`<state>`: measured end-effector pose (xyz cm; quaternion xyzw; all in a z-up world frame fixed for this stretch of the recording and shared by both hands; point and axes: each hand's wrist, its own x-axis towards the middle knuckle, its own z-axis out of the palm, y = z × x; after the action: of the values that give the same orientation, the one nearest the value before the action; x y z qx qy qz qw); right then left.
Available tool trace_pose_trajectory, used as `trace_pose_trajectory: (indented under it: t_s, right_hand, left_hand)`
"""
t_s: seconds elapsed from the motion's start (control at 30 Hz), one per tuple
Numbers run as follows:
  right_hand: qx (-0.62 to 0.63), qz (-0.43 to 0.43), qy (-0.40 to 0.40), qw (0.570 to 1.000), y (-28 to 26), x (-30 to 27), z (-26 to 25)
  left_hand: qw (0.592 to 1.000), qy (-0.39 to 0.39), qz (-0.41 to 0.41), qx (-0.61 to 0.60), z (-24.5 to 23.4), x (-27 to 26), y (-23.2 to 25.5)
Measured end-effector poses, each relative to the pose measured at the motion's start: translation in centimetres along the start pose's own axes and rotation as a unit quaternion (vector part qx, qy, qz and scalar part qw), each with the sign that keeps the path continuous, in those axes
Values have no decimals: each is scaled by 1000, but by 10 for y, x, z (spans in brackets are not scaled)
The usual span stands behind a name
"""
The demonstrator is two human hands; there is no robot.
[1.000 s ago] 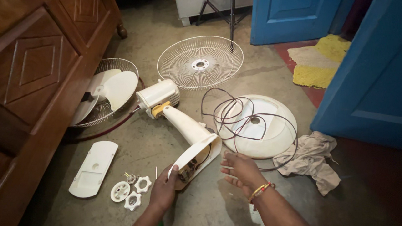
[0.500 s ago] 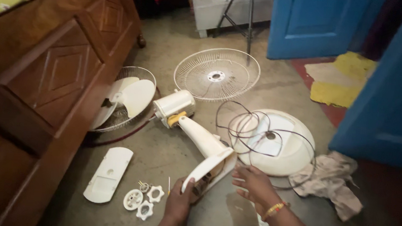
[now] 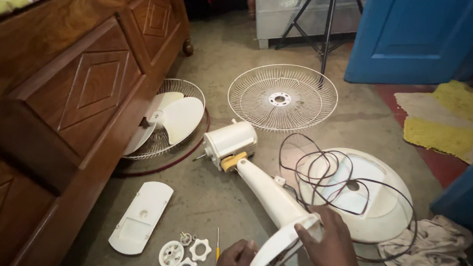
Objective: The person disassembles a white pedestal fan, removes the motor housing, and manipulates internal wires and components using a screwdriver. They then reattach the motor housing and continue adjusting the fan's internal parts.
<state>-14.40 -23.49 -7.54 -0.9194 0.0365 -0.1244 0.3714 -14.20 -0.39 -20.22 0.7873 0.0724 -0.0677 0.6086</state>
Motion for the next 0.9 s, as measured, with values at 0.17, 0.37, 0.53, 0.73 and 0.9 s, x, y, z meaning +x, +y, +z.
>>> trace_pose_trajectory:
  t_s: [0.17, 0.37, 0.53, 0.73, 0.9]
  right_hand:
    - [18, 37, -54, 998, 13, -8, 19]
    - [27, 47, -68, 996, 27, -6, 33]
    - [43, 37, -66, 996, 41, -1, 42]
    - [138, 133, -56, 980, 43, 1, 57]
    - [268, 366, -115, 884, 34, -1, 61]
  left_hand:
    - [994, 112, -11, 19, 0, 95, 34]
    - [948, 120, -156, -250, 4, 205, 58]
    - [885, 62, -154, -435, 8, 241, 50]
    - [855, 35, -149, -495, -15, 262, 39]
    - [848, 94, -141, -501, 1, 284, 26]
